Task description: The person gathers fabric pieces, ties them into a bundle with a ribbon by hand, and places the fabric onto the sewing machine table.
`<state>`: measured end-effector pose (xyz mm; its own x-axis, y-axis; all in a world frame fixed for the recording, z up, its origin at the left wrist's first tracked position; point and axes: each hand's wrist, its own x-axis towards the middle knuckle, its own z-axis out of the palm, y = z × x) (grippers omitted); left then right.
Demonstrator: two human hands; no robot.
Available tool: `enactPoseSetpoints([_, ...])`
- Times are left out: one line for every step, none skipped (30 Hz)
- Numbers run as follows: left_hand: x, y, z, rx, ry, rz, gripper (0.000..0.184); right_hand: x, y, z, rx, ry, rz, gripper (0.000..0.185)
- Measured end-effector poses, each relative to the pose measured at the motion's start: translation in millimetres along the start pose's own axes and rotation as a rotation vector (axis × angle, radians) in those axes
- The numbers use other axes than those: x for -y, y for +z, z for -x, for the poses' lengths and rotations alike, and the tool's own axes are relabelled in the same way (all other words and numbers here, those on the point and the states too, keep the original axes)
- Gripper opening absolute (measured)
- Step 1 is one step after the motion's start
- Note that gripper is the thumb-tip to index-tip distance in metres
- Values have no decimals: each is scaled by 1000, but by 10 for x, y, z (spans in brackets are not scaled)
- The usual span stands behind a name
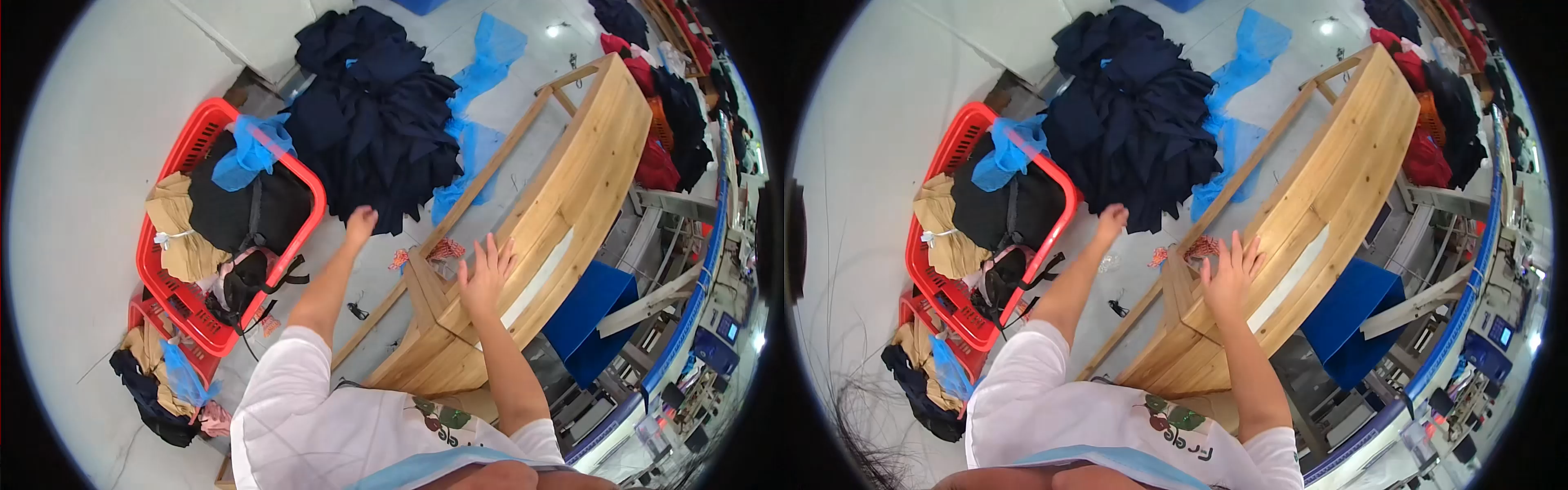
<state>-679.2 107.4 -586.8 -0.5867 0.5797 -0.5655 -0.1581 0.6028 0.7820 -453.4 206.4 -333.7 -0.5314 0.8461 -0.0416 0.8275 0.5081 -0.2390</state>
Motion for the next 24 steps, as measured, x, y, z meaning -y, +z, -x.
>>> enactPoseSetpoints([239, 86, -408, -84, 61, -92, 39, -19, 4, -10, 11, -1, -12, 43])
enactPoseSetpoints([-145, 38, -431, -140, 129, -212, 40, -21, 16, -32, 12, 0, -11, 42])
enactPoseSetpoints([-355, 40, -541, -170, 113, -295, 40, -18, 30, -42, 16, 5, -7, 41])
enactPoseSetpoints([-405, 67, -713, -175, 102, -352, 41, -28, 38, -43, 20, 10, -3, 40])
enactPoseSetpoints([-294, 123, -909, -222, 136, -435, 46, -51, 46, -38, 24, 15, 4, 39])
enactPoseSetpoints([-336, 156, -1006, -269, 130, -499, 55, -61, 63, -33, 31, 16, 5, 39])
enactPoseSetpoints([-440, 158, -1074, -321, 74, -556, 57, -59, 89, -41, 39, 15, 2, 39])
enactPoseSetpoints([-553, 154, -1130, -368, 19, -614, 60, -46, 89, -56, 62, 17, -4, 37])
enactPoseSetpoints([-609, 152, -1196, -402, -4, -633, 65, -34, 61, -70, 84, 23, -4, 35])
enactPoseSetpoints([-667, 154, -1257, -414, -97, -684, 66, -33, 46, -81, 100, 31, -1, 33])
enactPoseSetpoints([-706, 161, -1335, -425, -183, -732, 67, -36, 48, -94, 107, 38, -6, 32])
enactPoseSetpoints([-694, 147, -1409, -363, -265, -759, 67, -35, 48, -104, 111, 46, -8, 32])
enactPoseSetpoints([-641, 101, -1486, -298, -348, -785, 68, -39, 52, -98, 115, 53, -9, 32])
enactPoseSetpoints([-493, 57, -1625, -180, -426, -783, 65, -52, 60, -88, 124, 53, -2, 33])
enactPoseSetpoints([-659, 53, -1519, -142, -444, -792, 53, -61, 62, -87, 129, 51, 4, 33])
enactPoseSetpoints([-528, 62, -1597, -114, -349, -807, 47, -75, 57, -91, 132, 48, 5, 34])
enactPoseSetpoints([-328, 86, -1690, -90, -256, -825, 41, -90, 53, -94, 132, 50, 9, 34])
enactPoseSetpoints([-112, 209, -1814, 64, -58, -971, 37, -92, 56, -90, 134, 51, 8, 34])
enactPoseSetpoints([10, 290, -1901, 216, 142, -1110, 33, -84, 61, -89, 135, 48, 1, 34])
enactPoseSetpoints([-113, 412, -1778, 274, 328, -1175, 32, -72, 56, -97, 139, 59, 0, 33])
enactPoseSetpoints([-319, 599, -1561, 334, 518, -1233, 32, -66, 54, -98, 141, 63, -1, 33])
enactPoseSetpoints([-518, 736, -1377, 267, 386, -1011, 31, -63, 54, -101, 141, 66, -2, 33])
enactPoseSetpoints([-649, 796, -1187, 199, 257, -786, 31, -58, 52, -104, 141, 68, 0, 33])
enactPoseSetpoints([-671, 754, -962, 255, 414, -918, 32, -53, 46, -111, 137, 59, 2, 33])
